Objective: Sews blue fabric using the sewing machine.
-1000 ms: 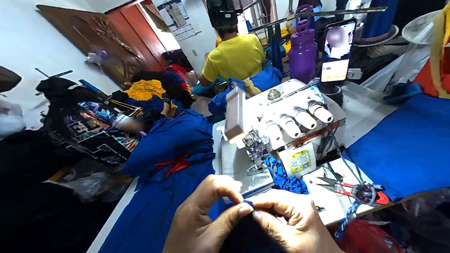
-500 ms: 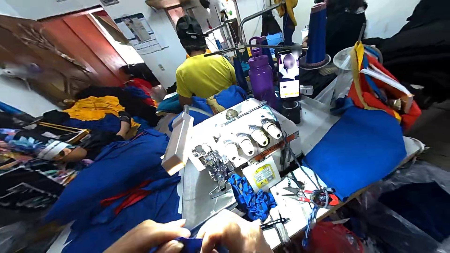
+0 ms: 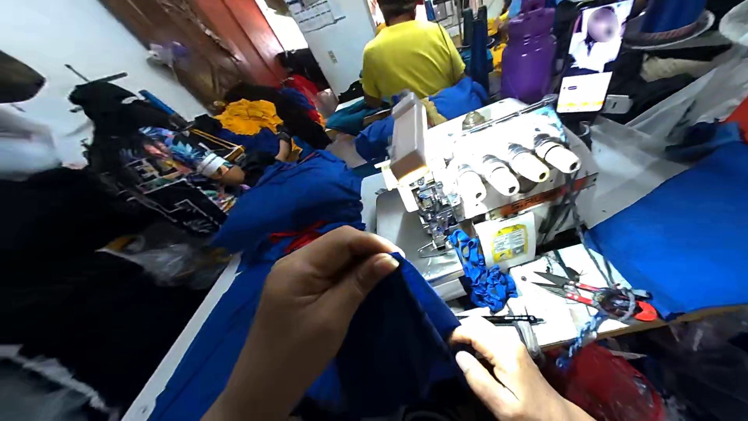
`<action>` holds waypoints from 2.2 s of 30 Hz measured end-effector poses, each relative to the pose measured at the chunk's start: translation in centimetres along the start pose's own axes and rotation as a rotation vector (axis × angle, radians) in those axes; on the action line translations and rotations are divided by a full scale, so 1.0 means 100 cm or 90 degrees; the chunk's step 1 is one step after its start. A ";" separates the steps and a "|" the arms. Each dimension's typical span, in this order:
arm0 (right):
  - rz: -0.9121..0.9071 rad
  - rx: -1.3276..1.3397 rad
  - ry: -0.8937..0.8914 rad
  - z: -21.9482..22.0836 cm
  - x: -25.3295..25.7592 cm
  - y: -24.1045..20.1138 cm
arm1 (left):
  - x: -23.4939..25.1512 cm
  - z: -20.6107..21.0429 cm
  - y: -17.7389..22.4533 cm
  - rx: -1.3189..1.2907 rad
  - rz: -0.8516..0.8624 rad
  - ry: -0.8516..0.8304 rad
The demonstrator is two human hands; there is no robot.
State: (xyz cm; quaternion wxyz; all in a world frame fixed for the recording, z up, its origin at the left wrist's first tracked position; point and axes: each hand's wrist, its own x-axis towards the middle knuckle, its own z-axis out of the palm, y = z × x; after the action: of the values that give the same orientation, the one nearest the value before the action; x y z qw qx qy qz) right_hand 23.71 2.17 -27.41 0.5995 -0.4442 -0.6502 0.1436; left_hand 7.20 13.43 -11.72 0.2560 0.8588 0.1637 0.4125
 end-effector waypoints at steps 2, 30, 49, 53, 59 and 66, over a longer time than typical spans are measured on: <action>0.026 -0.029 -0.008 0.000 -0.002 -0.005 | 0.000 0.000 0.001 -0.010 -0.008 0.011; 0.153 -0.086 0.130 0.019 -0.029 -0.020 | -0.004 -0.007 0.004 -0.054 0.016 0.032; -0.022 -0.002 0.113 0.022 -0.048 -0.011 | -0.005 -0.007 0.004 -0.053 -0.047 0.058; -0.069 -0.116 0.104 0.015 -0.043 -0.006 | -0.006 -0.010 0.004 -0.043 -0.023 0.037; -0.020 -0.116 0.064 0.008 -0.038 -0.008 | -0.005 -0.011 0.004 -0.042 0.010 0.013; 0.150 0.064 0.053 -0.003 -0.044 -0.016 | -0.006 -0.012 0.001 -0.038 -0.001 0.021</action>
State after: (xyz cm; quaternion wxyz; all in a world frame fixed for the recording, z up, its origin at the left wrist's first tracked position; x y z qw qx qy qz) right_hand 22.82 -2.11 -29.04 0.6265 -0.4920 -0.5603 0.2270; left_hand 5.92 13.44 -11.43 0.2792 0.8438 0.1560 0.4309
